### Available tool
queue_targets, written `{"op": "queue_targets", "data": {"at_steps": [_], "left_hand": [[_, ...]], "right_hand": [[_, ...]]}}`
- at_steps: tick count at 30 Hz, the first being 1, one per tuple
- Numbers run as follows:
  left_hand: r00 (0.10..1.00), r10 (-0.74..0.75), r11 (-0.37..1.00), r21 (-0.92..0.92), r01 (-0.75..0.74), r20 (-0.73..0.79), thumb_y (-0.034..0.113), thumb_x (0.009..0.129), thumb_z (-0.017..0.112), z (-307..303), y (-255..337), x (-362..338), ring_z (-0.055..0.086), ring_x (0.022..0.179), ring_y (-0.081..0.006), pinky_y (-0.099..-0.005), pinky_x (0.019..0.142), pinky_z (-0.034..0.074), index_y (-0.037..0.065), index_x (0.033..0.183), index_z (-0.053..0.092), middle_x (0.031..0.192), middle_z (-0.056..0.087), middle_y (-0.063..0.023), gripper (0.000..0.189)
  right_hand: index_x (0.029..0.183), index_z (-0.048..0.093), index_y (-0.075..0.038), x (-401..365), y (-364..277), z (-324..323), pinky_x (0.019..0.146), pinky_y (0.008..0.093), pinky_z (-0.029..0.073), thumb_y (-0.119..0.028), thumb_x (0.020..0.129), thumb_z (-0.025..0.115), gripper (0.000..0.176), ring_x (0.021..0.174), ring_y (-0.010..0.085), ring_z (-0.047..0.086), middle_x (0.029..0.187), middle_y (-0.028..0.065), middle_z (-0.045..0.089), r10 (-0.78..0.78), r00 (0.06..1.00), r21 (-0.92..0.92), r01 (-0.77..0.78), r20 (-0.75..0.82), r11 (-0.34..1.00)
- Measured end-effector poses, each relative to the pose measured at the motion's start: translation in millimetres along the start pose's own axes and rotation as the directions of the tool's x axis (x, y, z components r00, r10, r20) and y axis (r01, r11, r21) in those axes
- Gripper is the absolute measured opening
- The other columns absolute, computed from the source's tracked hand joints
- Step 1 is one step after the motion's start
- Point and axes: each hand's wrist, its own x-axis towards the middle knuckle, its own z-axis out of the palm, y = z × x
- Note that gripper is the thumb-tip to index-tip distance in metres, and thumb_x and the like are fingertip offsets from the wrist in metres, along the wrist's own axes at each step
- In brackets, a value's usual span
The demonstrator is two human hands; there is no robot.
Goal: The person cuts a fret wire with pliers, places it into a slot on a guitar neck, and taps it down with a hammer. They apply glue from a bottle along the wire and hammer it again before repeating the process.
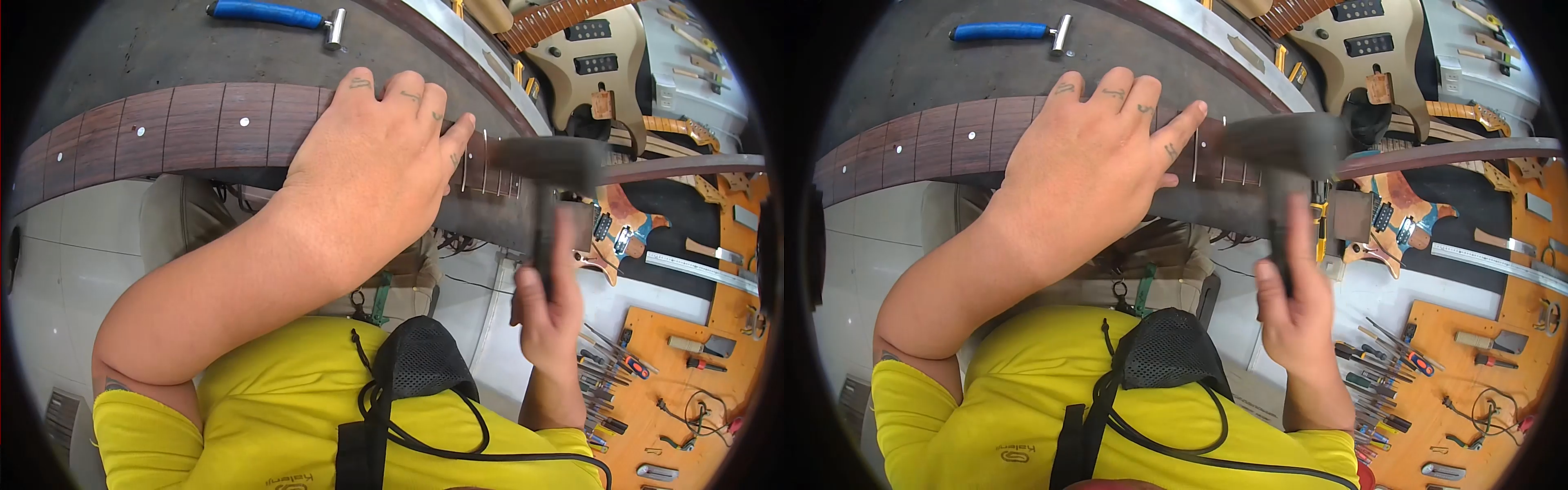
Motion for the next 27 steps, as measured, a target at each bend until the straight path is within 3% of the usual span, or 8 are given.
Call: {"op": "queue_targets", "data": {"at_steps": [9,11,14,15,18,20,22,27], "left_hand": [[1.000,0.022,1.000,0.010,-0.022,-0.021,0.028,0.101,0.059,2,-1,1,0.059,0.115,-0.0225,-0.0411,0.098,0.046,0.012,0.144,0.063,0.115,0.066,-0.0080,0.047],[0.999,0.024,1.000,0.000,-0.024,-0.038,0.028,0.100,0.060,2,-1,2,0.059,0.115,-0.0224,-0.0409,0.098,0.047,0.012,0.144,0.063,0.115,0.066,-0.0080,0.047],[1.000,0.022,0.999,0.049,-0.021,-0.018,0.028,0.100,0.059,3,-2,1,0.059,0.115,-0.0222,-0.0413,0.097,0.046,0.012,0.144,0.063,0.115,0.066,-0.0081,0.047],[1.000,0.022,0.999,0.042,-0.021,-0.020,0.028,0.100,0.059,2,-2,1,0.059,0.115,-0.0222,-0.0415,0.097,0.046,0.012,0.144,0.063,0.115,0.066,-0.0082,0.047],[0.999,0.031,0.999,0.039,-0.030,-0.014,0.028,0.100,0.060,2,-3,1,0.059,0.115,-0.0223,-0.0415,0.098,0.046,0.012,0.145,0.063,0.116,0.066,-0.0085,0.048],[0.999,0.039,0.998,0.047,-0.039,-0.009,0.028,0.100,0.060,1,-2,2,0.059,0.115,-0.0224,-0.0413,0.098,0.047,0.012,0.145,0.062,0.116,0.066,-0.0086,0.048],[1.000,0.021,1.000,-0.003,-0.021,-0.007,0.027,0.099,0.061,1,-2,2,0.059,0.115,-0.0225,-0.0408,0.097,0.046,0.011,0.145,0.062,0.116,0.066,-0.0086,0.049],[0.999,0.033,0.998,0.052,-0.032,-0.010,0.027,0.100,0.060,4,-4,0,0.059,0.115,-0.0224,-0.0408,0.097,0.046,0.012,0.145,0.062,0.116,0.066,-0.0085,0.048]], "right_hand": [[0.170,0.016,-0.011,-4,0,4,0.047,0.0208,0.038,-0.008,0.108,0.053,0.073,0.053,0.0047,0.043,0.078,-0.0009,0.052,-0.012,0.990,0.165,0.036,-0.143,0.986],[0.165,0.026,0.001,0,5,-5,0.069,0.0215,0.047,0.000,0.103,0.057,0.070,0.071,0.0084,0.058,0.143,0.0113,0.062,-0.019,0.991,-0.206,0.047,0.134,0.977],[0.165,0.025,0.001,-5,-3,-11,0.065,0.0218,0.046,-0.001,0.103,0.057,0.070,0.066,0.0080,0.054,0.125,0.0088,0.069,0.039,0.998,0.008,-0.039,0.042,0.999],[0.169,0.019,-0.008,-7,-5,-7,0.048,0.0204,0.039,-0.008,0.107,0.055,0.072,0.055,0.0040,0.044,0.082,-0.0010,0.054,0.000,1.000,0.090,-0.002,0.012,0.996],[0.169,0.019,-0.009,-14,-4,7,0.048,0.0208,0.040,-0.007,0.106,0.055,0.072,0.055,0.0041,0.045,0.082,-0.0002,0.054,0.008,0.992,0.162,0.012,-0.127,0.987],[0.169,0.020,-0.010,-9,13,-4,0.050,0.0202,0.040,-0.004,0.106,0.056,0.073,0.057,0.0043,0.044,0.083,0.0000,0.058,-0.059,0.986,-0.200,0.090,0.158,0.976],[0.169,0.020,-0.008,-7,11,-15,0.051,0.0197,0.039,-0.005,0.106,0.056,0.073,0.057,0.0038,0.043,0.084,-0.0001,0.059,-0.085,0.979,-0.229,0.126,0.183,0.965],[0.167,0.021,-0.004,-15,-3,-6,0.057,0.0206,0.043,-0.004,0.105,0.056,0.071,0.062,0.0063,0.051,0.092,0.0045,0.064,0.031,0.998,0.120,-0.024,-0.058,0.993]]}}
